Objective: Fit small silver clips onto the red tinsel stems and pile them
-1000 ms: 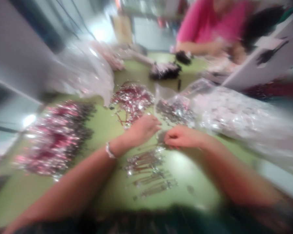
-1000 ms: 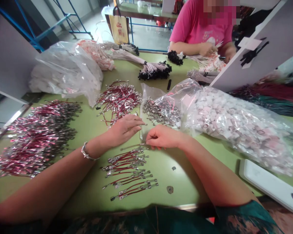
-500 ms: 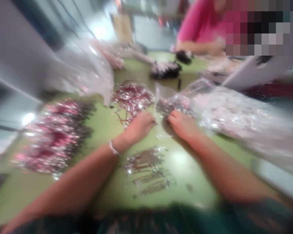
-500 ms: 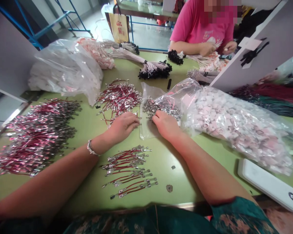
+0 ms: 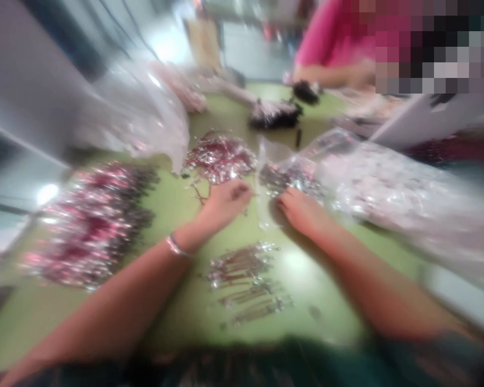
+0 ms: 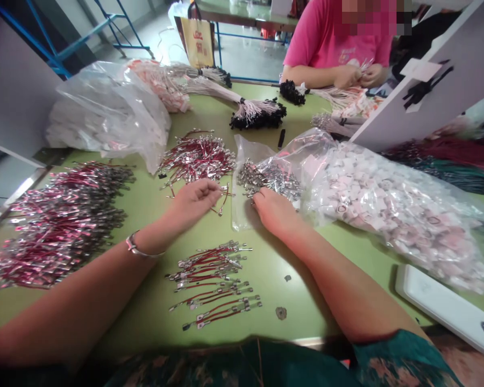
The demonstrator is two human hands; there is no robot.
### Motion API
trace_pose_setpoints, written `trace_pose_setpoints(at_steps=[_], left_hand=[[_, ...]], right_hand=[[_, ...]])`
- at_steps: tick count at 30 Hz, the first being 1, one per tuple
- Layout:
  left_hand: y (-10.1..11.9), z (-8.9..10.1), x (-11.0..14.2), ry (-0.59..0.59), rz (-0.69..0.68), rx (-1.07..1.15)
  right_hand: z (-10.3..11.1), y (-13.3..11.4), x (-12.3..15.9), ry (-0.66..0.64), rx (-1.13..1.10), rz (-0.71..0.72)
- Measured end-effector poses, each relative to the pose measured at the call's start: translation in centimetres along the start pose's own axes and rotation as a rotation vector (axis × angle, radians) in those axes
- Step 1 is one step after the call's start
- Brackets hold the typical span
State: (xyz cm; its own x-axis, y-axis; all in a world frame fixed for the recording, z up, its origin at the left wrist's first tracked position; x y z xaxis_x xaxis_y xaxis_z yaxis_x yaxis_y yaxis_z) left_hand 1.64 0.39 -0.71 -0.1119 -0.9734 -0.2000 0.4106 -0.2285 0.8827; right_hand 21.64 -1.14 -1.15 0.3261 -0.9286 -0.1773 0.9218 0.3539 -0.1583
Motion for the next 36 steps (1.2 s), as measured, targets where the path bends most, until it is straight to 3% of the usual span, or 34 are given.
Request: trace_pose_setpoints(at_steps=[4,7,13,16,21,24,31,34,36], left_hand=[[0.2,-1.5,1.1,-0.070,-0.069,-0.056],[0.0,-2.0,1.4,-0.112,-0.105,-0.050],[0.3,-2.1,1.7,-0.149,-0.173,-0.068],[0.0,-2.0,1.8,-0.176,-0.233,-0.125],[-0.2,-2.2,2.6,-0.320,-0.607,-0.416],[0.0,-2.0,2.9,-0.353,-0.716,-0.490],[0.5,-2.7,3.6,-0.492,-0.804,-0.604],[0.8,-2.4,2.8,-0.475,-0.724,-0.546],[1.2,-2.0,2.0,-0.457,-0.677,-0.446]], right_hand=[[0.9,-0.9,0.5,0.085,-0.272,-0.115],[1.5,-2.2,1.1,0.140,-0.482,-0.116],[1.1,-2.9,1.6,0.184,-0.600,-0.166],[1.1,-2.7,1.4,0.127,-0.589,-0.158],[1.6,-2.6,1.3,-0.120,-0.572,-0.144],[2.0,-2.7,1.4,-0.176,-0.604,-0.194],[1.6,-3.8,1.8,-0.359,-0.631,-0.328],[1.7,-3.7,1.5,-0.311,-0.632,-0.357],[1.9,-3.6,1.2,-0.260,-0.619,-0.280]])
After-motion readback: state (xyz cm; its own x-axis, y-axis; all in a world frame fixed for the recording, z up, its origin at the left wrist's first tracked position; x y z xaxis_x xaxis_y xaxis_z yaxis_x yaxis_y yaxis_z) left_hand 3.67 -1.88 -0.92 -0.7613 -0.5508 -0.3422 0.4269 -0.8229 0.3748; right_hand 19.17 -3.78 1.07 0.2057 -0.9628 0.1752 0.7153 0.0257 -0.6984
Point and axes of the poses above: each hand's wrist, its own x-axis away from the middle knuckle, its own z-axis out of the back of the hand, y = z × x, the point moved 4 cm from there along -x, towards the middle knuckle, and after that the axes turned 10 degrees about y, right-handed, at the moved point
